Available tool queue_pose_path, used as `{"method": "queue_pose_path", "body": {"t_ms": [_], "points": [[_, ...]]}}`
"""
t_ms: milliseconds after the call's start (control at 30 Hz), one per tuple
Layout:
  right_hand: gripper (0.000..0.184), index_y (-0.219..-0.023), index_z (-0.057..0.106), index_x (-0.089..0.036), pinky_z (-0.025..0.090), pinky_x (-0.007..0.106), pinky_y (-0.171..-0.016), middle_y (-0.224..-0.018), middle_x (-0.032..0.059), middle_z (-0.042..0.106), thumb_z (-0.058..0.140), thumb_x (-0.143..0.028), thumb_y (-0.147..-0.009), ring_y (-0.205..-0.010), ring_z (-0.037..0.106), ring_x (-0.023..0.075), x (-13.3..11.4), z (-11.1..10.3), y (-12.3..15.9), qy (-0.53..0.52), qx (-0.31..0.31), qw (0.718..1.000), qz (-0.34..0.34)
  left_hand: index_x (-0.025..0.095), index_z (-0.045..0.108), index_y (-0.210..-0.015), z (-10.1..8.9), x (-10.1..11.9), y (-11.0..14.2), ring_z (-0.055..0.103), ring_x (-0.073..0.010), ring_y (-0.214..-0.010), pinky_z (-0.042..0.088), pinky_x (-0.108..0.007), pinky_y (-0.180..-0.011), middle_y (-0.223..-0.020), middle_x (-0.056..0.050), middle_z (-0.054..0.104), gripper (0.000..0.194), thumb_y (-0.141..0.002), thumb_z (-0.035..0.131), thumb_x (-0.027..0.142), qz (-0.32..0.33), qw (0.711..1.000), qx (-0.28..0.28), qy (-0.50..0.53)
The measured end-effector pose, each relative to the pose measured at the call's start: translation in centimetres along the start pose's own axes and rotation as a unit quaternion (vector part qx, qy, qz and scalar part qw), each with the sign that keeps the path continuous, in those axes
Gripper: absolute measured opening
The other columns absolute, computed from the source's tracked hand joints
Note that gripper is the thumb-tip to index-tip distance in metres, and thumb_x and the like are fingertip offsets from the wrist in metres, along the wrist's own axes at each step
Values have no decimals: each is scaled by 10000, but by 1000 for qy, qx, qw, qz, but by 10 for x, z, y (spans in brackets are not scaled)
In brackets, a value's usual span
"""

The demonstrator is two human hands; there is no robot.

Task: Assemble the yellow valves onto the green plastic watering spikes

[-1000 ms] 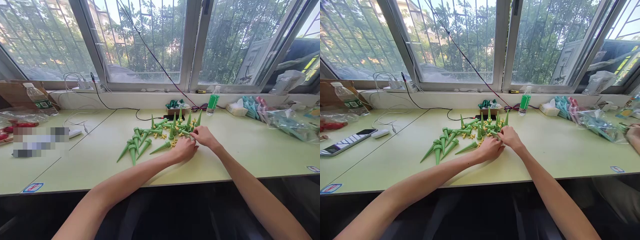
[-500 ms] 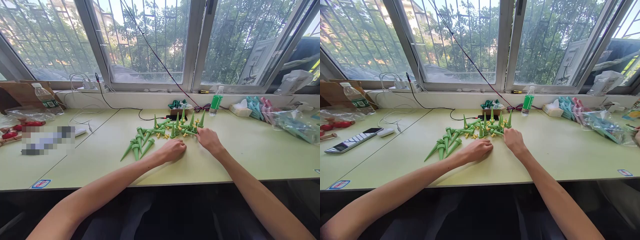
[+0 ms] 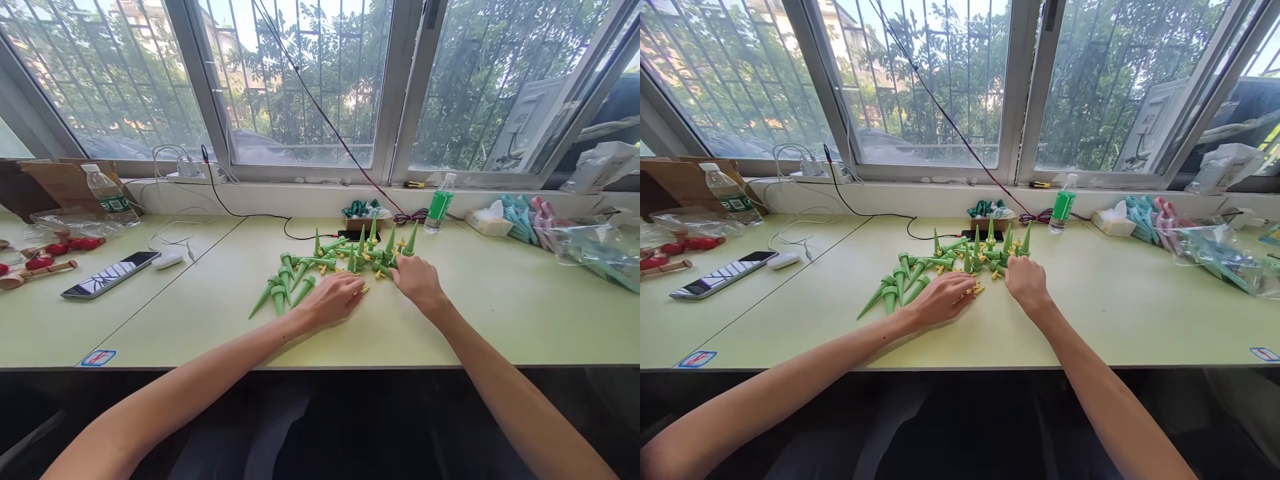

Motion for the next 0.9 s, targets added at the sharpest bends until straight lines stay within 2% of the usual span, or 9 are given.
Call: {"method": "queue_pose_path", "body": {"t_ms": [67, 133, 233, 333, 433, 567, 733, 800, 900], "points": [[265, -960, 683, -160, 474, 284, -694, -928, 144, 717, 487, -337, -991, -911, 708, 264, -9, -6, 2, -36, 20, 999, -15, 179, 637, -963, -5, -18, 0, 650, -194, -789, 517, -318, -741, -836, -65, 685, 158, -944, 518, 280, -109, 994, 24, -11], [270, -880, 683, -165, 472, 276, -682, -904, 131, 722, 512, -350, -978, -887, 710, 254, -20, -6, 2, -81, 15, 996, -44, 163, 632, -993, -9, -39, -1, 648, -215, -820, 508, -327, -740, -856, -73, 691, 164, -910, 565, 288, -211, 976, 46, -9], [322, -730, 641, -159, 460, 247, -587, -697, 80, 703, 550, -375, -951, -622, 688, 185, -41, 17, 2, -194, -100, 971, -101, 159, 657, -976, -3, -61, -13, 651, -240, -916, 500, -338, -795, -942, -90, 714, 181, -880, 599, 301, -262, 964, 34, 17], [277, -704, 597, -163, 446, 213, -509, -586, 30, 670, 582, -336, -920, -480, 627, 134, -57, 40, 4, -312, -189, 921, -135, 156, 686, -893, 9, -77, -28, 657, -237, -907, 491, -334, -822, -934, -87, 730, 165, -847, 629, 304, -270, 962, 10, 45], [278, -714, 597, -163, 424, 206, -468, -595, 13, 668, 574, -346, -922, -427, 579, 110, -61, 46, 3, -355, -174, 906, -150, 157, 679, -781, 19, -83, -39, 652, -209, -826, 476, -307, -784, -849, -63, 726, 114, -826, 613, 239, -262, 963, -6, 68], [222, -810, 668, -163, 431, 206, -506, -660, 7, 694, 580, -332, -923, -452, 571, 100, -59, 41, 4, -356, -133, 910, -169, 159, 649, -718, 17, -82, -41, 633, -181, -762, 454, -286, -733, -801, -47, 719, 109, -810, 598, 191, -270, 959, 1, 84], [222, -844, 721, -158, 473, 226, -675, -759, 53, 728, 572, -301, -925, -680, 663, 153, -42, 36, -5, -304, -71, 940, -135, 171, 618, -739, -9, -75, -32, 602, -155, -713, 443, -276, -703, -783, -28, 701, 144, -849, 596, 262, -288, 951, 71, 86], [218, -814, 723, -151, 463, 231, -709, -800, 75, 734, 562, -258, -914, -780, 675, 174, -28, 35, -11, -267, -39, 958, -94, 174, 607, -780, -21, -63, -28, 578, -142, -678, 439, -273, -684, -775, -24, 684, 173, -887, 574, 306, -268, 953, 112, 82], [241, -850, 722, -147, 455, 235, -677, -744, 74, 720, 525, -266, -924, -723, 668, 171, -11, 41, -16, -249, -57, 966, -37, 179, 578, -787, -31, -33, -27, 566, -142, -694, 434, -269, -676, -781, -30, 655, 190, -909, 569, 325, -194, 969, 145, 52]]}}
Point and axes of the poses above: each hand's wrist, its own y-axis away from the middle knuckle, its own z-axis out of the palm, x = y × z, the point moved 8 cm from there along -y, towards the middle knuckle
